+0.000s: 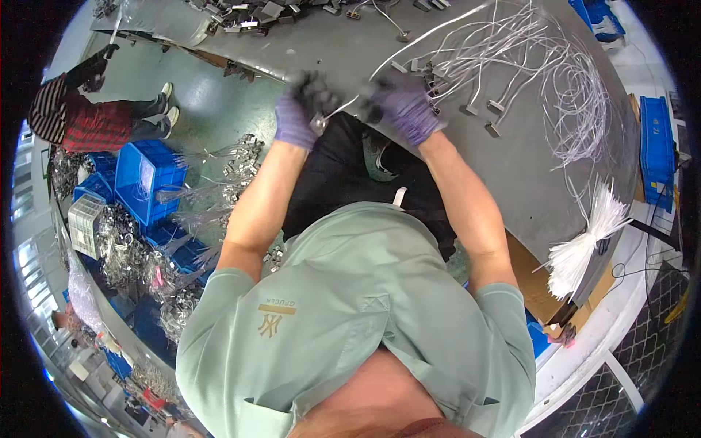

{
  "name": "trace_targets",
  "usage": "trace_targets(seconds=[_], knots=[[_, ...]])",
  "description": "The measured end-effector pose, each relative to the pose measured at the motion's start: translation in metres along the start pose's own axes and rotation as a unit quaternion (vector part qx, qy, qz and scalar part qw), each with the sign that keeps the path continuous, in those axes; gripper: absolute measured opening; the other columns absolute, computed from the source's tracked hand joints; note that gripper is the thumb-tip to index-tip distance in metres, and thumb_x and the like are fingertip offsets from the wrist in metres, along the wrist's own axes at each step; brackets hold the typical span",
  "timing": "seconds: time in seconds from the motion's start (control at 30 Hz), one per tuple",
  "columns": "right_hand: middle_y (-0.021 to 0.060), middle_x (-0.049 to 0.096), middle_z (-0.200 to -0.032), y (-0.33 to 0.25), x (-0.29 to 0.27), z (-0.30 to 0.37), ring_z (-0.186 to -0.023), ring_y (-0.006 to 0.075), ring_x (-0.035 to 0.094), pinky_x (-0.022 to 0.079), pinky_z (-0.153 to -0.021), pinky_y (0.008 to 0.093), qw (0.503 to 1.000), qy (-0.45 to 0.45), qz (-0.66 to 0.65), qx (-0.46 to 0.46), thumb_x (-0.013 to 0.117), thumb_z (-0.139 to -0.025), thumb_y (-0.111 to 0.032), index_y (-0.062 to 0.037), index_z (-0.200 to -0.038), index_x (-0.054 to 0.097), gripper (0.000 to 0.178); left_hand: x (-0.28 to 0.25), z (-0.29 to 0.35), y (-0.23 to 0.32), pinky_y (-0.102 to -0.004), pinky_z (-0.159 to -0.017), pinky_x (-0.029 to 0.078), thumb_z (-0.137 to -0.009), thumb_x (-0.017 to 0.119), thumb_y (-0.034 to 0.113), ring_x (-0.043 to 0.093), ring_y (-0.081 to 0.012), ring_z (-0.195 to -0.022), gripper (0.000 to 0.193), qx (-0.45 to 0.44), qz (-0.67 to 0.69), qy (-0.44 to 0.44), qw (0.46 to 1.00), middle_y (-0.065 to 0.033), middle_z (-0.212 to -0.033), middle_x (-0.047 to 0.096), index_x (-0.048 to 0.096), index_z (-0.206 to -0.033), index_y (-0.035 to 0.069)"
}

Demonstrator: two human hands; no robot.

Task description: Assembling and organizing electronic wire bundles and components at a manual assembly station.

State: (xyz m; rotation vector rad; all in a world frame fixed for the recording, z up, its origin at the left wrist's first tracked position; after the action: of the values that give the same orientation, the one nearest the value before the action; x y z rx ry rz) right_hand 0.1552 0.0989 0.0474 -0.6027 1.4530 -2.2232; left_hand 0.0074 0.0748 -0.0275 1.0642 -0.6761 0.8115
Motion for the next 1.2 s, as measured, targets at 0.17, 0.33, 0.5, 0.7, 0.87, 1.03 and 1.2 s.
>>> trace_targets(seconds=[0.17, 0.33, 0.5, 0.7, 0.87, 1.03, 1.2], knots=[[0.0119, 0.066, -0.078, 0.001, -0.024, -0.013, -0.063, 0.0191, 0.063, 0.051, -0.062, 0.0317, 0.984, 0.102, 0.086, -0.118, 0.061, -0.083, -0.036, 0.0027, -0.092, 0.063, 0.039, 0.056, -0.021, 0.007, -0.0426, -0.072, 0.051, -0.080, 0.062, 0.029, 0.058, -0.0263, -0.076, 0.028, 0.082, 0.013, 0.087, 0.993, -0.0098, -0.084, 0.057, 0.055, -0.094, 0.006], [0.0082, 0.063, -0.071, -0.013, -0.116, -0.037, -0.065, 0.0173, 0.060, 0.047, -0.058, 0.0258, 0.936, 0.194, 0.243, -0.162, 0.064, -0.082, -0.026, 0.0003, -0.088, 0.063, 0.027, 0.100, -0.059, 0.030, -0.0375, -0.084, 0.048, -0.078, 0.067, 0.027, 0.059, -0.0286, -0.091, 0.039, 0.243, -0.389, 0.005, 0.889, -0.0127, -0.100, 0.060, 0.056, -0.108, 0.006], [0.0156, 0.065, -0.085, 0.000, -0.206, 0.045, -0.078, 0.0250, 0.064, 0.048, -0.071, 0.0367, 0.939, 0.317, 0.135, -0.014, 0.060, -0.078, -0.035, -0.0021, -0.094, 0.064, 0.037, 0.086, -0.120, 0.064, -0.0364, -0.089, 0.045, -0.077, 0.069, 0.025, 0.058, -0.0260, -0.100, 0.051, 0.379, -0.691, 0.004, 0.616, -0.0161, -0.110, 0.061, 0.052, -0.120, 0.001], [0.0082, 0.064, -0.077, 0.061, -0.355, 0.154, -0.056, 0.0138, 0.057, 0.048, -0.051, 0.0277, 0.842, 0.511, 0.173, 0.006, 0.064, -0.080, -0.025, -0.0019, -0.099, 0.063, 0.030, 0.072, -0.166, 0.050, -0.0448, -0.092, 0.042, -0.079, 0.060, 0.036, 0.053, -0.0377, -0.106, 0.052, 0.307, -0.849, 0.015, 0.429, -0.0231, -0.113, 0.056, 0.048, -0.125, 0.014], [0.0109, 0.065, -0.082, 0.070, -0.428, 0.192, -0.060, 0.0172, 0.060, 0.050, -0.055, 0.0302, 0.772, 0.560, 0.299, 0.036, 0.062, -0.080, -0.024, -0.0050, -0.100, 0.064, 0.028, 0.066, -0.165, 0.042, -0.0419, -0.088, 0.044, -0.078, 0.064, 0.031, 0.056, -0.0359, -0.100, 0.044, 0.289, -0.865, 0.028, 0.410, -0.0216, -0.106, 0.060, 0.056, -0.113, 0.006], [0.0168, 0.065, -0.099, 0.031, -0.443, 0.156, -0.084, 0.0333, 0.064, 0.050, -0.076, 0.0396, 0.665, 0.526, 0.521, 0.100, 0.051, -0.083, -0.035, -0.0072, -0.102, 0.065, 0.036, 0.041, -0.126, 0.057, -0.0297, -0.077, 0.047, -0.078, 0.066, 0.015, 0.060, -0.0216, -0.080, 0.031, 0.181, -0.635, 0.001, 0.751, -0.0097, -0.089, 0.065, 0.058, -0.103, -0.001], [0.0201, 0.058, -0.113, 0.052, -0.527, 0.141, -0.106, 0.0371, 0.055, 0.045, -0.087, 0.0419, 0.655, 0.519, 0.501, 0.224, 0.044, -0.081, -0.040, -0.0062, -0.102, 0.065, 0.045, 0.049, -0.043, 0.071, -0.0262, -0.070, 0.047, -0.083, 0.056, 0.007, 0.058, -0.0148, -0.079, 0.021, 0.125, -0.562, 0.043, 0.817, -0.0078, -0.087, 0.062, 0.056, -0.103, 0.000]])
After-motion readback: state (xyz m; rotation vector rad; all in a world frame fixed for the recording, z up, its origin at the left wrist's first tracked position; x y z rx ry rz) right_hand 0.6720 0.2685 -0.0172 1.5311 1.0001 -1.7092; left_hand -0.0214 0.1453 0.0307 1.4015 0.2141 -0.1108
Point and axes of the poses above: each hand's wrist, its own z-axis away from the middle knuckle, its own x-axis out of the palm, y = z × x, the point moved 8 cm from there along -z, towards the middle knuckle
